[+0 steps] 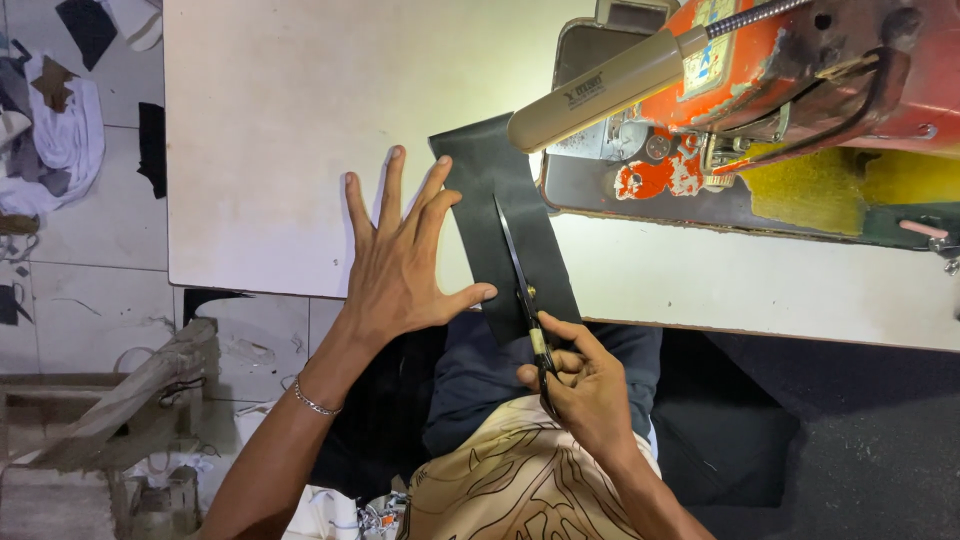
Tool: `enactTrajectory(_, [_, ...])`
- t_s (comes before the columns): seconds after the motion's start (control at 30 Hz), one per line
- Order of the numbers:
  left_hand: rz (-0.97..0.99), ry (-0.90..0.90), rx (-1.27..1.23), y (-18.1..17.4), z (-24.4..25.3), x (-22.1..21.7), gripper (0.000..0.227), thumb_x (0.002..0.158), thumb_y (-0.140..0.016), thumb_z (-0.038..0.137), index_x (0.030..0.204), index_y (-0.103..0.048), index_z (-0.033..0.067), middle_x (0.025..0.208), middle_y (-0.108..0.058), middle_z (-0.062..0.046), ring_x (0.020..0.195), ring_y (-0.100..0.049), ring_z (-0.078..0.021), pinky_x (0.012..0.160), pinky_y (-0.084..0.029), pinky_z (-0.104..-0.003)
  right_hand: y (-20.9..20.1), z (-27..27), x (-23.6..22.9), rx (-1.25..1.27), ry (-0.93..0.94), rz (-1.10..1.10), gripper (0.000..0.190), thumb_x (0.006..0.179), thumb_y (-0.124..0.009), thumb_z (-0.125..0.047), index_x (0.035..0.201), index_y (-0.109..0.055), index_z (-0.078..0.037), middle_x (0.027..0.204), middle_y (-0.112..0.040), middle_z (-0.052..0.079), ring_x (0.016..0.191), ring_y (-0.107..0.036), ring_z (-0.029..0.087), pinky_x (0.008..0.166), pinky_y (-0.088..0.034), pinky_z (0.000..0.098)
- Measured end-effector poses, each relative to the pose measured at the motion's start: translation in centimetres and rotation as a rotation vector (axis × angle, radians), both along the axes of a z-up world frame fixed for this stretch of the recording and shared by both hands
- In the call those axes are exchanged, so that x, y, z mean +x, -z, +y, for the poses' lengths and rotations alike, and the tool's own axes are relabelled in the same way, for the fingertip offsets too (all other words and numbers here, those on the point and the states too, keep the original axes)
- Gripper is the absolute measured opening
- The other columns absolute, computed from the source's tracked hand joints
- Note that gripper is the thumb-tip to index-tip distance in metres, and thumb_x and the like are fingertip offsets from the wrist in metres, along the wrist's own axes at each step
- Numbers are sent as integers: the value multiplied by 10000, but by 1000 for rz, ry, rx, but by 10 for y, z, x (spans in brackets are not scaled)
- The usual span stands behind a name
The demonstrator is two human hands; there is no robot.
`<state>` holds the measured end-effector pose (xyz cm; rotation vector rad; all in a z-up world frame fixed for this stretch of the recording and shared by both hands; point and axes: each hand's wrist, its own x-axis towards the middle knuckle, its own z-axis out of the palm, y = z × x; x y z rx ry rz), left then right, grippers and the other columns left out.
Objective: Cutting a strip of black fabric with scissors and then folding the edges on a work table
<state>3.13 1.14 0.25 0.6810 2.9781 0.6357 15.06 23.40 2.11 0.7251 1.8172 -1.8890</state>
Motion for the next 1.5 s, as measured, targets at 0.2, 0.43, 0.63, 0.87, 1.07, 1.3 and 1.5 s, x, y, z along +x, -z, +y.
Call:
enactTrajectory(0.2, [20,-2,0,0,0,0,1007,702,-793,744,1378,-520,49,1683,-297,-79,1563,-82,-435,1160,-38,-797,-6,0,-4,-26,35,-82,557,824,-633,158,1342,-650,-45,639,-734,142,369,-428,98,332,-338,252])
enactTrajectory(0.43, [37,8,-4,-4,0,0,1053,668,-834,728,1392,-522,29,1673,-316,-82,1562,-88,-430,1160,-51,-803,-7,-13,-30,49,9,24,514,742,-842,-76,1236,-701,-80,500,-407,-53,482,-284,47,478,-217,242])
enactTrajectory(0.63, [34,3,1,-3,0,0,1059,696,-781,775,1401,-536,24,1667,-330,-82,1563,-99,-427,1165,-39,-796,-8,-14,-36,66,0,0,528,768,-837,-42,1276,-699,-95,522,-381,-70,517,-287,44,506,-240,235])
enactTrajectory(0.87, [31,5,13,0,0,0,1044,707,-754,781,1394,-535,27,1665,-343,-86,1562,-100,-431,1159,-35,-798,-1,-8,-32,-42,-10,49,577,800,-815,-23,1353,-654,-65,518,-436,-63,493,-346,25,482,-300,211])
enactTrajectory(1.07, [34,0,10,-3,0,0,1040,699,-780,767,1389,-533,30,1663,-342,-86,1563,-104,-424,1162,-47,-801,-9,-11,-44,31,-25,13,558,763,-848,-101,1296,-681,-87,496,-479,-37,444,-339,38,406,-268,222])
enactTrajectory(1.3, [62,6,11,-4,2,1,1004,726,-739,753,1384,-518,28,1652,-357,-106,1562,-131,-441,1162,-62,-805,-16,-23,-74,89,-15,-36,540,731,-883,-150,1240,-703,-125,522,-508,-23,498,-352,48,469,-271,223])
enactTrajectory(1.5, [62,4,5,-4,2,0,990,753,-680,783,1379,-537,29,1650,-364,-100,1561,-139,-434,1163,-72,-802,-19,-26,-79,65,-2,-65,557,731,-877,-142,1258,-697,-115,526,-475,-32,485,-333,45,453,-243,228])
